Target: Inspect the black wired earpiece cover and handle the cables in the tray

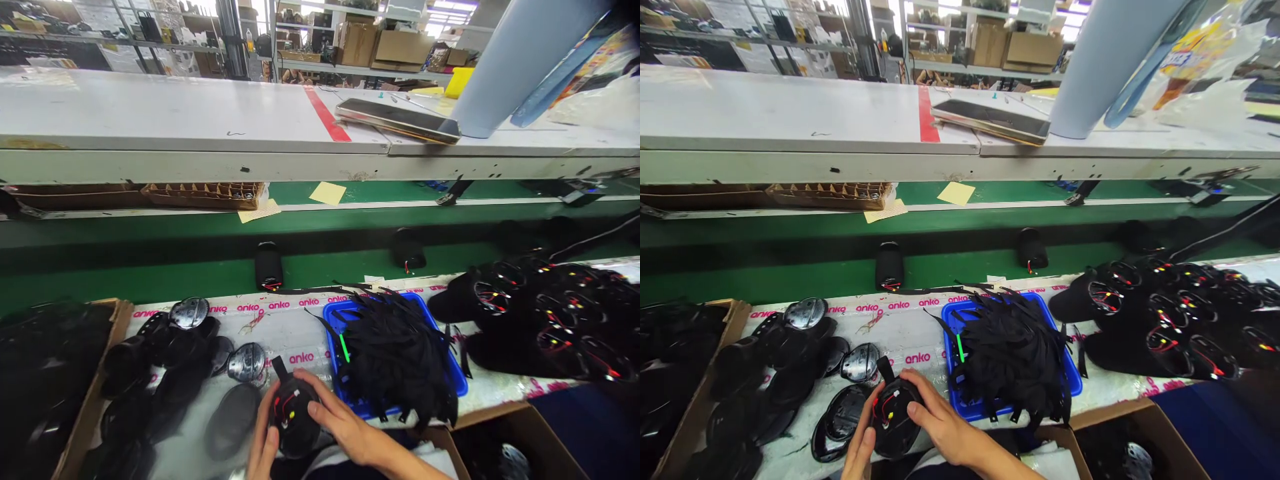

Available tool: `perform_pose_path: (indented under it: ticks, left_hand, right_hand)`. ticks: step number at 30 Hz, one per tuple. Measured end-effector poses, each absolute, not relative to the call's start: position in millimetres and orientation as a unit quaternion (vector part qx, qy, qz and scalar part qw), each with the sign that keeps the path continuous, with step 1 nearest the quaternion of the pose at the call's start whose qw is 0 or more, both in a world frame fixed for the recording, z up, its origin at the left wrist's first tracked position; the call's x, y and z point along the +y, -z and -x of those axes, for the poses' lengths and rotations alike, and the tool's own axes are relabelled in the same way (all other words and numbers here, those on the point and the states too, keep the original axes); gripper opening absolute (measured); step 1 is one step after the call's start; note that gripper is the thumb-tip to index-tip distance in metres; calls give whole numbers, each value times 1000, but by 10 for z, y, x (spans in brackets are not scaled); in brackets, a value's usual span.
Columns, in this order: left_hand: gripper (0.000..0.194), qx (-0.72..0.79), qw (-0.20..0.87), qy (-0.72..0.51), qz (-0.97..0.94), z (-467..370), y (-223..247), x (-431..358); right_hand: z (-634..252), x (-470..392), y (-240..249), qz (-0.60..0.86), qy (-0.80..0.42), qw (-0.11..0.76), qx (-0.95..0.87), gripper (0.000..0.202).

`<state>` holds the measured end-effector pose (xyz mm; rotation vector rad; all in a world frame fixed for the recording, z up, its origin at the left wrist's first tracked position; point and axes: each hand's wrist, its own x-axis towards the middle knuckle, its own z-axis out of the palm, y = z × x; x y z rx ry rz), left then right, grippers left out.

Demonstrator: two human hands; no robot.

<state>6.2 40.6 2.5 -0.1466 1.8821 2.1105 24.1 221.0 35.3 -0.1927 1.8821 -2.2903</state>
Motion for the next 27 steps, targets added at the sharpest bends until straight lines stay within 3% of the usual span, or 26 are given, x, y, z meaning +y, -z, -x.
perform_pose_path:
  ticks: [7,11,13,20,25,27]
  left_hand:
    - [47,707,107,-697,-58,-66,0,374]
    - [91,779,32,-600,-179,-72,103,319]
    - [100,815,19,-551,-181,-83,141,322]
    - [91,825,34,-549,-129,-94,172,348]
    - [88,792,48,-602,-86,-73,197,348]
    - [87,793,50,-602,-82,-77,166,377]
  right_hand:
    - [-262,2192,-350,68,756,82,646,65]
    - [-251,2188,-352,76,757,77,645,64]
    - [-247,2190,-361,78,756,75,646,64]
    - [-231,2289,-484,90,706,97,696,69]
    - [-132,2383,-530,193,615,72,761,102]
    - [-80,2395,-527,207,599,60,771,103]
